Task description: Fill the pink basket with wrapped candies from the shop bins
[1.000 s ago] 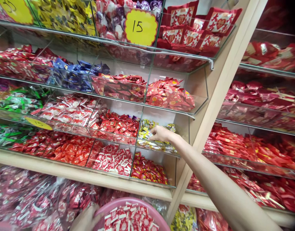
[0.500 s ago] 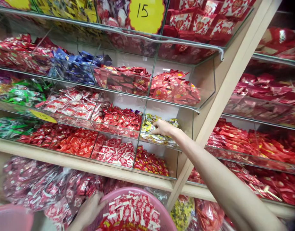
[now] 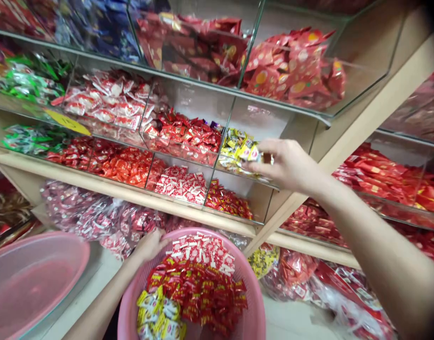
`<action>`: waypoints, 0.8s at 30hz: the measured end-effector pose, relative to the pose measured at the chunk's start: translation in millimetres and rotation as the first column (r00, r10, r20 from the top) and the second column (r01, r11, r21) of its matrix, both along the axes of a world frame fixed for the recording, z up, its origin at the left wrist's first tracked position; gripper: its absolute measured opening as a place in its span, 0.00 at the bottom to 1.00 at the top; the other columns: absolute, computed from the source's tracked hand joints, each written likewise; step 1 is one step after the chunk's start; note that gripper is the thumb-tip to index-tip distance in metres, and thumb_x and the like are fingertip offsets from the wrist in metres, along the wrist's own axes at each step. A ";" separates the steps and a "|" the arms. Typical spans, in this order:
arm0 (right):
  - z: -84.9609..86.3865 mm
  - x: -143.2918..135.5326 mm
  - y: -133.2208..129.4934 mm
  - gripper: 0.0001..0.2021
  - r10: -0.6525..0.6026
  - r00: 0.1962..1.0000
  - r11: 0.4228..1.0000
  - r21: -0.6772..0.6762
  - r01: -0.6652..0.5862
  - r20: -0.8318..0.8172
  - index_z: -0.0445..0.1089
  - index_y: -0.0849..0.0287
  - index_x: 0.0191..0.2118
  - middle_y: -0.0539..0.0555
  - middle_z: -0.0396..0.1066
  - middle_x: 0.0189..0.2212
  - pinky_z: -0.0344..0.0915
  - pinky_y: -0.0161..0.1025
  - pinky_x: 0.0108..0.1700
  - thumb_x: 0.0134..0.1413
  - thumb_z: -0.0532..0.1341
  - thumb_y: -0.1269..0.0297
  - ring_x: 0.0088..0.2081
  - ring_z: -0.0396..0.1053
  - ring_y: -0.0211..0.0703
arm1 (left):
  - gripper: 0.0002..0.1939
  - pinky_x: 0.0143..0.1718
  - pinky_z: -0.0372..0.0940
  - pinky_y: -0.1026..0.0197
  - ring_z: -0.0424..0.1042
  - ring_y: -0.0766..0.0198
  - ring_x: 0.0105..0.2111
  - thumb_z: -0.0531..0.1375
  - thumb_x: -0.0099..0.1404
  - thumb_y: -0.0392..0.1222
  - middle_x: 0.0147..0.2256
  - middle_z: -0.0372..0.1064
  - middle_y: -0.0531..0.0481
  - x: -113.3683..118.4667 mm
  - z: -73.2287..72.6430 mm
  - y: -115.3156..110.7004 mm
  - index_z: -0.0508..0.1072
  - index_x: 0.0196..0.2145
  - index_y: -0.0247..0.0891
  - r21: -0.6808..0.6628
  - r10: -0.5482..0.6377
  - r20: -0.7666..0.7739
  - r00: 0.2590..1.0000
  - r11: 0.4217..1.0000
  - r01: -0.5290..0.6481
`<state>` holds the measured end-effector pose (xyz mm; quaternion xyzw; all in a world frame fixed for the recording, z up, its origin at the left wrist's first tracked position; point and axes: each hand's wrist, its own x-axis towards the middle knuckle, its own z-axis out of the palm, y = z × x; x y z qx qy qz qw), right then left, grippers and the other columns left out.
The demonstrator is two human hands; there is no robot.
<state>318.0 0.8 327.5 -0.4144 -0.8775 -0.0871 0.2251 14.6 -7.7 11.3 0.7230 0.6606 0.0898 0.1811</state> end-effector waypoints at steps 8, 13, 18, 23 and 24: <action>-183.5 -21.9 -80.3 0.08 0.173 0.984 0.815 -0.567 -0.124 0.034 0.66 0.60 0.28 0.51 0.66 0.30 0.57 0.36 0.38 0.54 0.62 0.63 0.35 0.63 0.39 | 0.19 0.31 0.58 0.62 0.74 0.55 0.34 0.49 0.64 0.54 0.32 0.75 0.44 3.0 -1.3 0.1 0.71 0.33 0.39 -0.010 0.002 -0.006 1.000 1.000 -0.003; -236.9 -46.5 -93.2 0.11 0.186 0.981 0.714 -0.694 -0.092 0.061 0.66 0.61 0.26 0.51 0.68 0.31 0.56 0.35 0.35 0.51 0.64 0.59 0.33 0.63 0.39 | 0.17 0.31 0.58 0.62 0.74 0.54 0.35 0.49 0.64 0.52 0.33 0.75 0.44 3.4 -1.5 -1.2 0.70 0.31 0.39 0.000 -0.006 -0.029 1.000 1.000 0.006; -245.1 -84.8 -88.7 0.13 0.221 0.970 0.679 -0.730 -0.079 0.101 0.69 0.61 0.29 0.53 0.71 0.32 0.56 0.35 0.35 0.51 0.62 0.55 0.34 0.66 0.41 | 0.17 0.30 0.57 0.62 0.74 0.54 0.36 0.48 0.65 0.53 0.32 0.75 0.45 5.3 1.7 -3.2 0.70 0.32 0.40 -0.003 0.002 -0.058 0.998 1.000 -0.002; -251.5 -120.7 -80.3 0.16 0.250 0.952 0.670 -0.742 -0.038 0.177 0.72 0.62 0.33 0.57 0.74 0.33 0.60 0.38 0.36 0.51 0.61 0.52 0.37 0.69 0.46 | 0.20 0.30 0.58 0.61 0.74 0.54 0.36 0.47 0.65 0.56 0.32 0.75 0.44 5.3 2.2 -4.7 0.70 0.32 0.40 0.004 0.012 -0.052 0.999 1.000 -0.012; -253.1 -126.8 -79.0 0.16 0.257 0.946 0.667 -0.744 -0.027 0.197 0.73 0.62 0.34 0.58 0.74 0.34 0.61 0.38 0.37 0.51 0.61 0.52 0.38 0.69 0.47 | 0.20 0.30 0.58 0.61 0.74 0.54 0.36 0.47 0.65 0.56 0.32 0.75 0.44 5.3 1.7 -4.9 0.70 0.33 0.40 0.004 0.016 -0.050 0.999 1.000 -0.016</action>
